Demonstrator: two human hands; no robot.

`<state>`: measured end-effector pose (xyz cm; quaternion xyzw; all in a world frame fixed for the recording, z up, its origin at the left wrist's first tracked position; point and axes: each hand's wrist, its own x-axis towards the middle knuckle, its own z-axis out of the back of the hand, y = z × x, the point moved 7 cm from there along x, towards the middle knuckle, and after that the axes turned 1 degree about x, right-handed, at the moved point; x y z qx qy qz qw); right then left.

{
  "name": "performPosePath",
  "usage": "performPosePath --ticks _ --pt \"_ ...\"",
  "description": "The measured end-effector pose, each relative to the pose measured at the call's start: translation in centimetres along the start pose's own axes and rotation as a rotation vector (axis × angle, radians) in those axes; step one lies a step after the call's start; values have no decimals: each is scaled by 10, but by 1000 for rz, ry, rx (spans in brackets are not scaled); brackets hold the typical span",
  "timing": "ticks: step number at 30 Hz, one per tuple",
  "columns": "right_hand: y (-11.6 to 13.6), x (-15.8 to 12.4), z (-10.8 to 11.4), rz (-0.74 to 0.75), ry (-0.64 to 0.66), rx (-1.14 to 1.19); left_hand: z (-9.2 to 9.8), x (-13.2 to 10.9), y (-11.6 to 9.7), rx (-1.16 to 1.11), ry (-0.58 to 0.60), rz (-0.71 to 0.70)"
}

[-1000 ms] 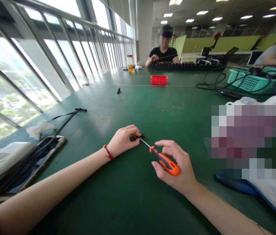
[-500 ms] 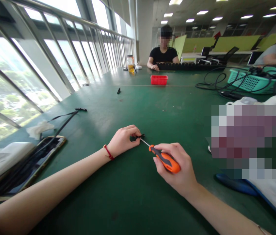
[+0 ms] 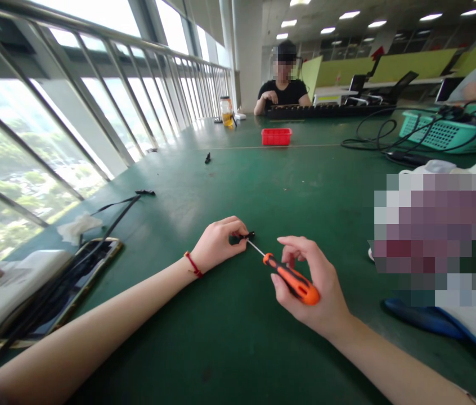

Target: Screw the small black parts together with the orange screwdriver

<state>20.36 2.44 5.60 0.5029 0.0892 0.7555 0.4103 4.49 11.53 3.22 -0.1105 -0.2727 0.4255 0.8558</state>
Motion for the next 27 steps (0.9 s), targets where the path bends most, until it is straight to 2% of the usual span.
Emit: performPosePath --ticks 3,9,14,17,20,25,27 --pt "-1 -1 -5 -18 81 -26 0 0 0 11 3 1" --pt "0 -1 2 13 -57 4 1 0 -1 14 8 -6" --pt "4 1 -7 61 86 -52 1 0 0 9 6 -5" --pt "9 2 -3 108 32 -91 1 0 0 12 4 -6" --pt "6 1 0 69 -9 -40 0 0 0 14 6 -8" --pt "1 -2 -5 -2 92 -15 0 0 -1 11 8 -5" --pt "0 -3 -4 -7 78 -48 1 0 -1 10 7 -5"
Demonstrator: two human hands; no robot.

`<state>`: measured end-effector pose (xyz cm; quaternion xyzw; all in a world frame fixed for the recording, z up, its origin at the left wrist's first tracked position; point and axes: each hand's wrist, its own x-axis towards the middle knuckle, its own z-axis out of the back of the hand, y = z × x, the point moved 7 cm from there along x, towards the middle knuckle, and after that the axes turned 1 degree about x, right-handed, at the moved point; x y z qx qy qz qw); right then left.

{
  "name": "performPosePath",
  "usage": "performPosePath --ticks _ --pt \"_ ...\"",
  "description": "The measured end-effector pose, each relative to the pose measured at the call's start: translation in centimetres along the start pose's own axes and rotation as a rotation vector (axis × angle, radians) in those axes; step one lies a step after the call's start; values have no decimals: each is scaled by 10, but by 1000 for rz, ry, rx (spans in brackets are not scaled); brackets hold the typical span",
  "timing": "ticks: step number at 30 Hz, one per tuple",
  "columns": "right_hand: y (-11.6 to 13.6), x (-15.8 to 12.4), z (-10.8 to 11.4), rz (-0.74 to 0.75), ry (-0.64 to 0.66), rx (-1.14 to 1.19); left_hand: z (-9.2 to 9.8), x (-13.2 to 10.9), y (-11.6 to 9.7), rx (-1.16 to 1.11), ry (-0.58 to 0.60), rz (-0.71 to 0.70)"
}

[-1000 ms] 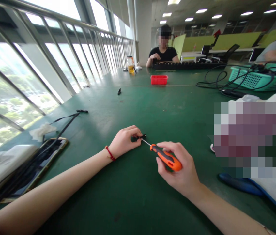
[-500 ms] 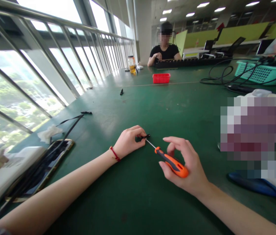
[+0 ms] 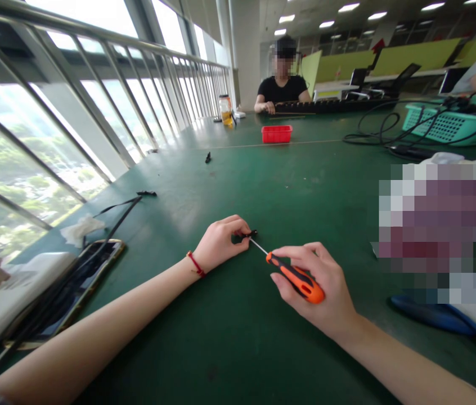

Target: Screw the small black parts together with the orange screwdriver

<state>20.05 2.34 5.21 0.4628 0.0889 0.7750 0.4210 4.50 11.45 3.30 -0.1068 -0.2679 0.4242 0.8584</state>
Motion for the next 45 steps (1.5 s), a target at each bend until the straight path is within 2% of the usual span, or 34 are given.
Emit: performPosePath --ticks 4,9,14,19,21,25,27,31,33,37,42,45 --pt "1 0 8 41 -124 14 0 0 0 4 0 -2" --pt "-3 2 1 -20 -18 10 -1 1 1 -2 5 1" --pt "-1 1 7 15 -122 25 0 0 0 -5 -2 -5" --pt "-2 2 0 -36 5 29 0 0 1 -5 -5 -2" --pt "-3 1 1 -45 -33 17 0 0 1 -4 -4 -1" --pt "1 2 7 33 -126 41 -1 1 0 -4 -4 1" --pt "2 3 5 36 -89 65 -1 1 0 -5 -4 0" --pt "-3 2 -2 -70 16 83 -1 1 0 -9 -5 -4" --pt "-3 1 0 -86 -22 74 -1 1 1 -7 -5 -3" --pt "0 1 8 -13 -153 91 -1 1 1 -9 -6 -1" --pt "-2 3 0 -65 -4 95 0 1 0 -14 -14 -12" --pt "-2 2 5 -62 -89 60 0 1 0 -15 -17 -11"
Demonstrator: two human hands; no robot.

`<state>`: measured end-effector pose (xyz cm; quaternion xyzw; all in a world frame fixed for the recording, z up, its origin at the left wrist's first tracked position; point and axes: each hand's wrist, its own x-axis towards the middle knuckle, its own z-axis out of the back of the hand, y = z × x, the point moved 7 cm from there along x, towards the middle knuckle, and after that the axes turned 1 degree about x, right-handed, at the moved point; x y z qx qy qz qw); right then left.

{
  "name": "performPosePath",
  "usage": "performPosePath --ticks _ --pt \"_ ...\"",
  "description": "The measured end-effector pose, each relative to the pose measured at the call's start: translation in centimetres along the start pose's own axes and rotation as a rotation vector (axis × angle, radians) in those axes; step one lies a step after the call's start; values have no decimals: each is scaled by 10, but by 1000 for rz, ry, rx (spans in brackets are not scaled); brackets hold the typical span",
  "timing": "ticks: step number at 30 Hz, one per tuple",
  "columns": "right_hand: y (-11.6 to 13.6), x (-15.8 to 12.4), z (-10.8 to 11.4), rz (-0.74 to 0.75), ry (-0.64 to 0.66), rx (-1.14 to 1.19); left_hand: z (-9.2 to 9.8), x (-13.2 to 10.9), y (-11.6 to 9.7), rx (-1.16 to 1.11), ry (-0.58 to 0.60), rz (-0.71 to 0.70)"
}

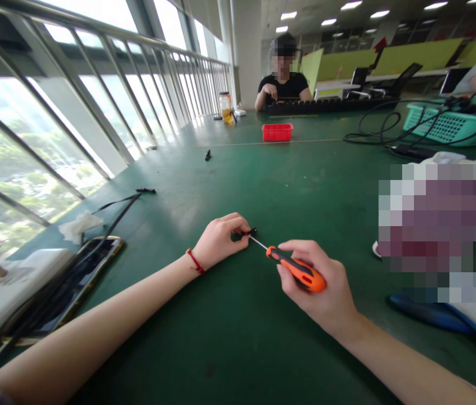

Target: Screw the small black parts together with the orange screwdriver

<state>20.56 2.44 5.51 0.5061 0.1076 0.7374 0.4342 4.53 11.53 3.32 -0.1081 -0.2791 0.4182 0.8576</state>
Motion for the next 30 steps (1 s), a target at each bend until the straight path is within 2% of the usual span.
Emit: performPosePath --ticks 3,6,8,11,13,17,20,23,26,30 --pt "0 -1 4 29 -67 49 0 0 0 1 3 3" --pt "-3 -2 -5 -11 58 58 0 0 0 0 7 1" --pt "-4 -2 -6 -25 81 10 -1 0 0 3 7 2" --pt "0 -1 -1 27 -7 20 -1 0 0 5 6 1" --pt "2 0 0 60 -19 70 -1 0 0 7 5 0" --pt "2 1 -6 48 136 32 -1 0 0 6 6 0" --pt "4 -1 3 76 56 -21 -1 -1 0 -5 -6 -2" --pt "-1 0 7 17 -31 -37 1 -1 2 -33 -42 7" --pt "-13 4 -3 -91 39 -81 5 -1 0 -131 -107 1" --pt "-30 7 -13 -213 112 -75 9 -4 -17 -350 -151 -76"
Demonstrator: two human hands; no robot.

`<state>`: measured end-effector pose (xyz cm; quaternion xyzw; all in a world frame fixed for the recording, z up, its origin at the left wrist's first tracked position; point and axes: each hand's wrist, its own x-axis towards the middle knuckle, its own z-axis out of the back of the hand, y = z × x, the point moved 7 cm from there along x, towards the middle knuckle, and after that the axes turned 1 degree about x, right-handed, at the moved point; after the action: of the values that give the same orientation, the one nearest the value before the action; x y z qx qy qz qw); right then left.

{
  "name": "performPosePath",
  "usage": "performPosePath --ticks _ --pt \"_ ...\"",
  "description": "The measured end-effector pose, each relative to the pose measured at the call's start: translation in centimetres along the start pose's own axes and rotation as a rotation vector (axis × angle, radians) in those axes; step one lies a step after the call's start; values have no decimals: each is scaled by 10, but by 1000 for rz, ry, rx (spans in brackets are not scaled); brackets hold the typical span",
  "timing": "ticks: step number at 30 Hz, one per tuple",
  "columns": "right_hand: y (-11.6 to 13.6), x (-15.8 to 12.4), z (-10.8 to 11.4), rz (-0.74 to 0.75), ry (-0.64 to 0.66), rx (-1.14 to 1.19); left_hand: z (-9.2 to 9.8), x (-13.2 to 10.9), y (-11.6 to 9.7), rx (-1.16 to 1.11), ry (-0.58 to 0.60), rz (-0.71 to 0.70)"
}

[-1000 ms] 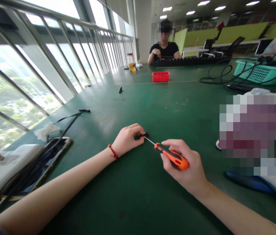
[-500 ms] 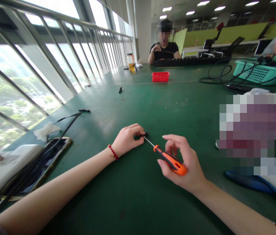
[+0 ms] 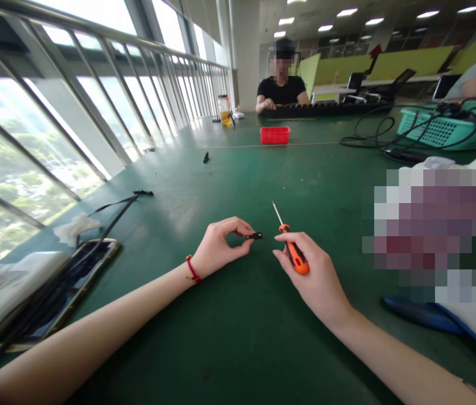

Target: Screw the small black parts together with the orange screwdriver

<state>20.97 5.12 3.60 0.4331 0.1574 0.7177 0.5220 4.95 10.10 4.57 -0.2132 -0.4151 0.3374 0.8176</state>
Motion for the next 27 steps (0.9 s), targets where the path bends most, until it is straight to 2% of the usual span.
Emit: performPosePath --ticks 5,11,21,27 --pt "-7 1 -8 -3 89 -3 -10 -3 -14 -117 74 13" --pt "-9 1 -13 -8 180 48 -18 -5 -12 -159 194 42" --pt "-7 0 -14 30 174 -25 -24 -5 0 -301 238 186" --pt "-6 0 -13 54 172 -65 -26 -6 3 -315 246 218"
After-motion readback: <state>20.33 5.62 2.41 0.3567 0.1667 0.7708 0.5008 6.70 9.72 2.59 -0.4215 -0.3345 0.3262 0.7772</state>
